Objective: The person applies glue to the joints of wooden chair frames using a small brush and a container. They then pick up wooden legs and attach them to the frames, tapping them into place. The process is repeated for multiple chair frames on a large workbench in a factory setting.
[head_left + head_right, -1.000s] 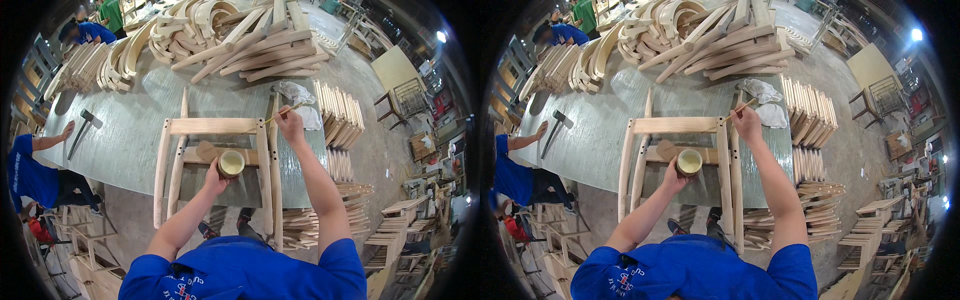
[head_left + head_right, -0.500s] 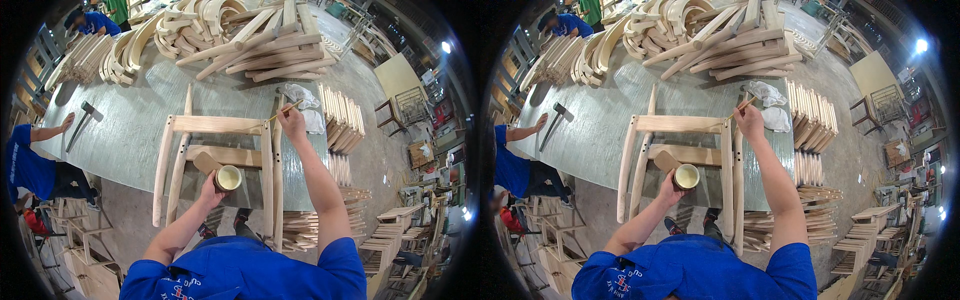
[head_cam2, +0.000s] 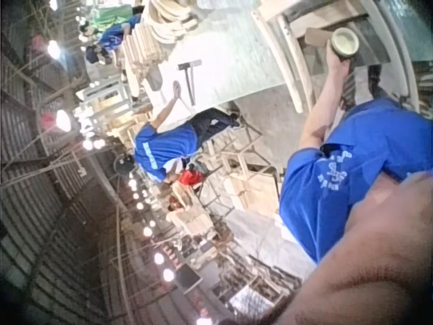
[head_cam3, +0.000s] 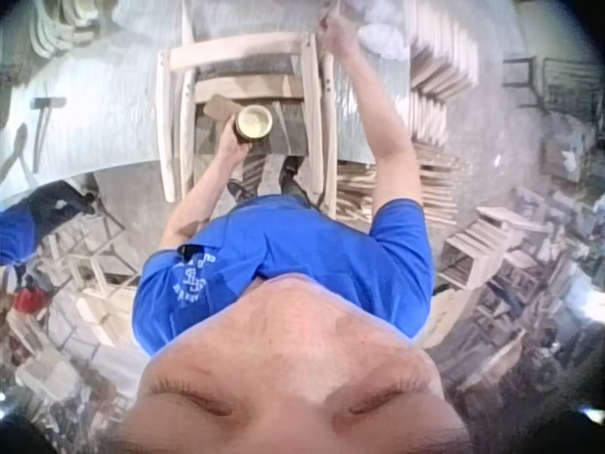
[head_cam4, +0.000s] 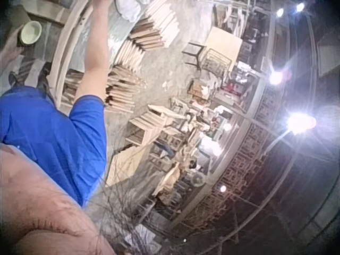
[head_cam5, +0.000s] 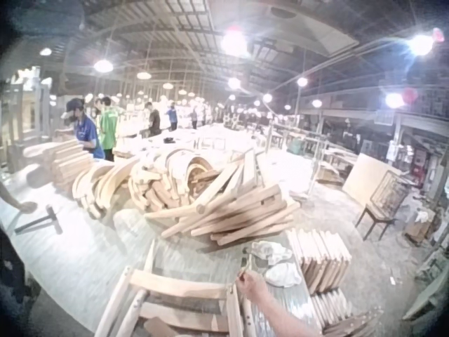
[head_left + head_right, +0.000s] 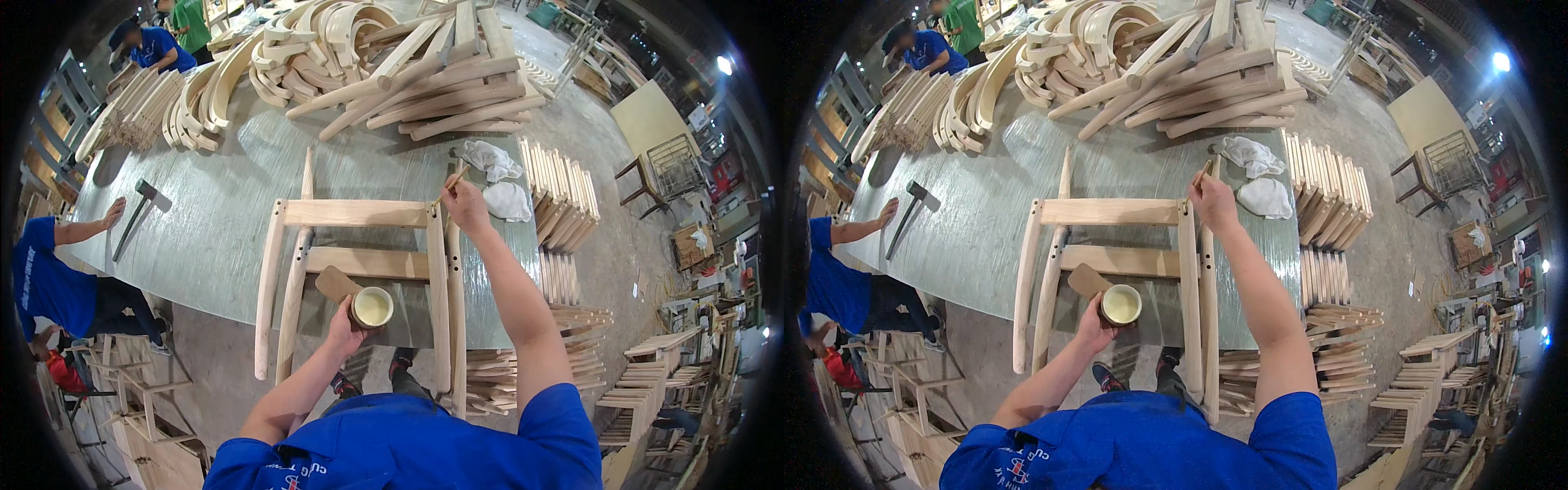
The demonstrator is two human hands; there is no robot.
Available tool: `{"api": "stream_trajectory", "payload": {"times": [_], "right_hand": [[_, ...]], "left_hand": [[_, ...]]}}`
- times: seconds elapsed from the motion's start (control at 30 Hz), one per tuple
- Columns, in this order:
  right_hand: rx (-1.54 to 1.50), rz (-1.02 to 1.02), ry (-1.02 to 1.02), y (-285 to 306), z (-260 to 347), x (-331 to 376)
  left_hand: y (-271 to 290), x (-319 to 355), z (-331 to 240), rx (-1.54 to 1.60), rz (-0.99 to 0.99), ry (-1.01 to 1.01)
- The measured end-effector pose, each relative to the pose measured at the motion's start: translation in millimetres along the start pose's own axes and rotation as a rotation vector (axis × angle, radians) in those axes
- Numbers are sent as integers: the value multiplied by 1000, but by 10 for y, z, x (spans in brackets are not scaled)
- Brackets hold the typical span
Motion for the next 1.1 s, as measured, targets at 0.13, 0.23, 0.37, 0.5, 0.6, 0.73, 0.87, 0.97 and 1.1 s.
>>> {"api": "stream_trajectory", "payload": {"times": [0.13,0.23,0.37,0.5,0.6,0.73,0.87,0.97,1.1], "right_hand": [[124,-6,122,-29,175,-1],[75,43,30,-77,137,-28],[92,56,9,-19,20,-68],[136,75,53,7,180,-4],[99,114,-19,70,217,11],[18,77,32,40,165,106],[76,102,51,-40,165,117],[137,144,27,-87,238,102],[284,58,112,35,181,139]], "left_hand": [[35,20,-7,-3,13,0],[71,29,-5,17,11,-5],[48,15,3,11,28,9],[124,60,-8,5,-59,-2],[134,82,-17,-20,-33,-3],[49,115,23,-34,-18,26],[72,129,-8,-67,9,16],[133,157,-53,-102,27,2],[-192,119,-151,-143,53,-13]]}}
Point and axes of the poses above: each hand's wrist, its own x-axis away from the middle knuckle, its own y-axis out of the back of the hand, z = x × y, the point moved 10 cm from there along -x, towards the middle knuckle, and after that the axes turned 14 degrees about -y, right-handed, at the moved point
